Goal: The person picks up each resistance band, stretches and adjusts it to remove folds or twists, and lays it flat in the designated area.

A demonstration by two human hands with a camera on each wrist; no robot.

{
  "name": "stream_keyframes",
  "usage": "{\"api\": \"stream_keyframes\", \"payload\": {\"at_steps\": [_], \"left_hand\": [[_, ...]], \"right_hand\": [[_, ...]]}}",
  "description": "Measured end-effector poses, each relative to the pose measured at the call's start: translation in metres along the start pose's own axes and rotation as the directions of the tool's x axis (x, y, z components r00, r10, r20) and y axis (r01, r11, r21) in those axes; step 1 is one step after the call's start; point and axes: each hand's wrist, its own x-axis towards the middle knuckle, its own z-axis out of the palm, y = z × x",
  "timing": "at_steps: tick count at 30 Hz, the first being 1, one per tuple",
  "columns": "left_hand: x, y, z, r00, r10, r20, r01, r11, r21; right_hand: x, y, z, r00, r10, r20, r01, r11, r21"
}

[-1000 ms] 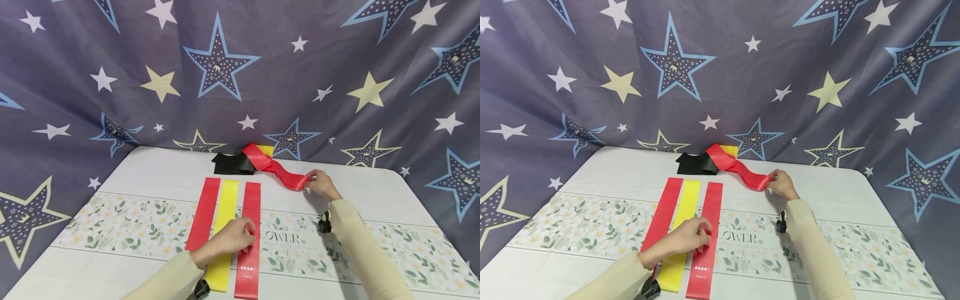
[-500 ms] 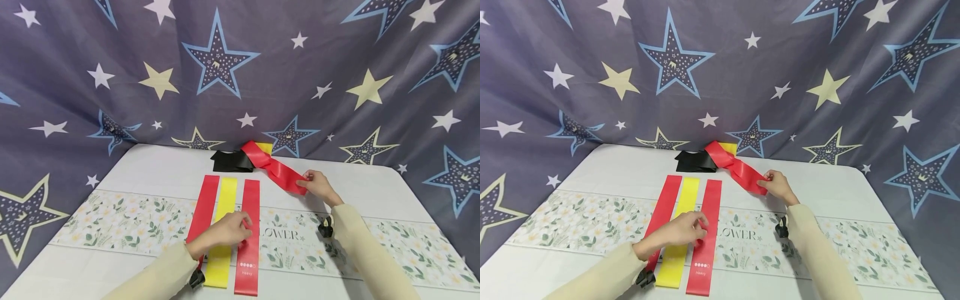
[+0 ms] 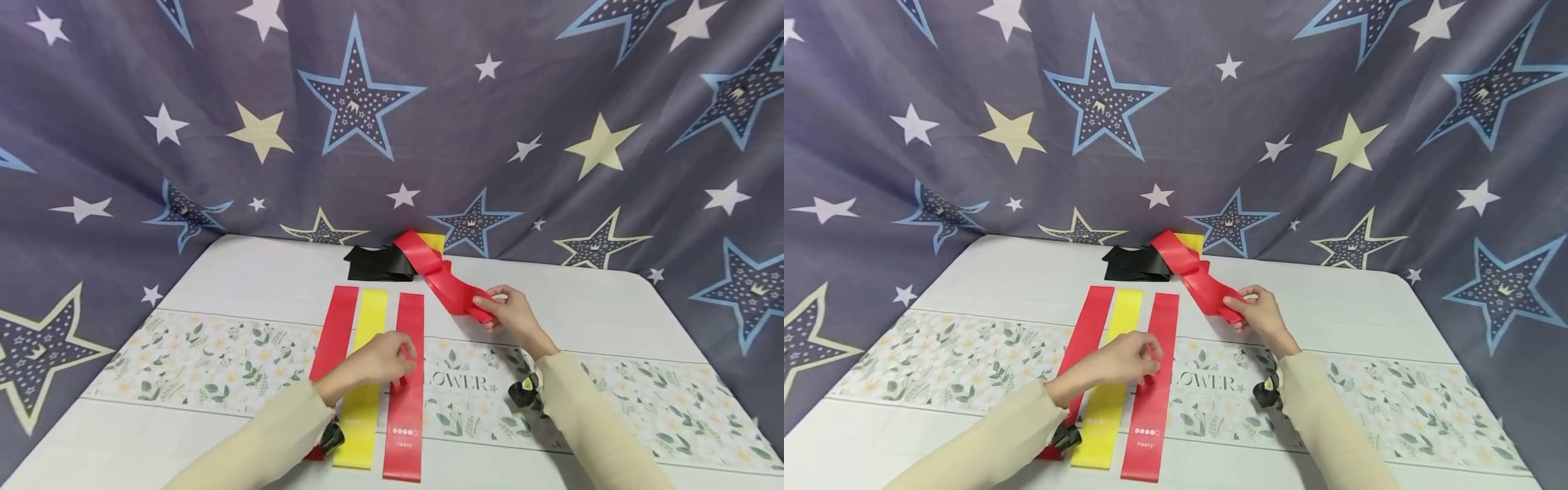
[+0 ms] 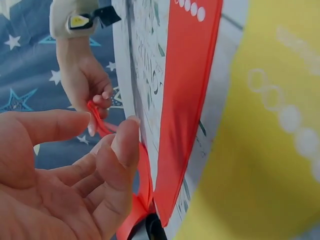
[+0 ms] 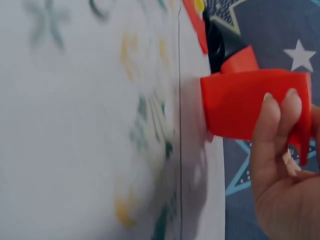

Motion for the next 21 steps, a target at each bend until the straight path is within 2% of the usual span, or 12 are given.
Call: {"api": "stream_keyframes", "payload": {"at_steps": [5, 10, 15, 21], "left_hand": [[0.014, 0.005, 0.006, 0.999, 0.046, 0.002, -0.046, 0.999, -0.026], [0.029, 0.013, 0.015, 0.991, 0.124, -0.059, -0.124, 0.992, 0.007], [0.037, 0.021, 0.028, 0.971, 0.192, -0.143, -0.184, 0.981, 0.063], [0.038, 0.023, 0.04, 0.942, 0.238, -0.237, -0.213, 0.969, 0.128]], "right_hand": [[-0.013, -0.002, 0.009, 0.999, 0.034, -0.019, -0.033, 0.998, 0.058], [-0.028, -0.006, 0.018, 0.999, 0.035, 0.008, -0.036, 0.993, 0.11], [-0.044, -0.01, 0.028, 0.998, 0.019, 0.064, -0.03, 0.983, 0.182], [-0.06, -0.014, 0.034, 0.993, -0.028, 0.115, 0.001, 0.973, 0.232]]}}
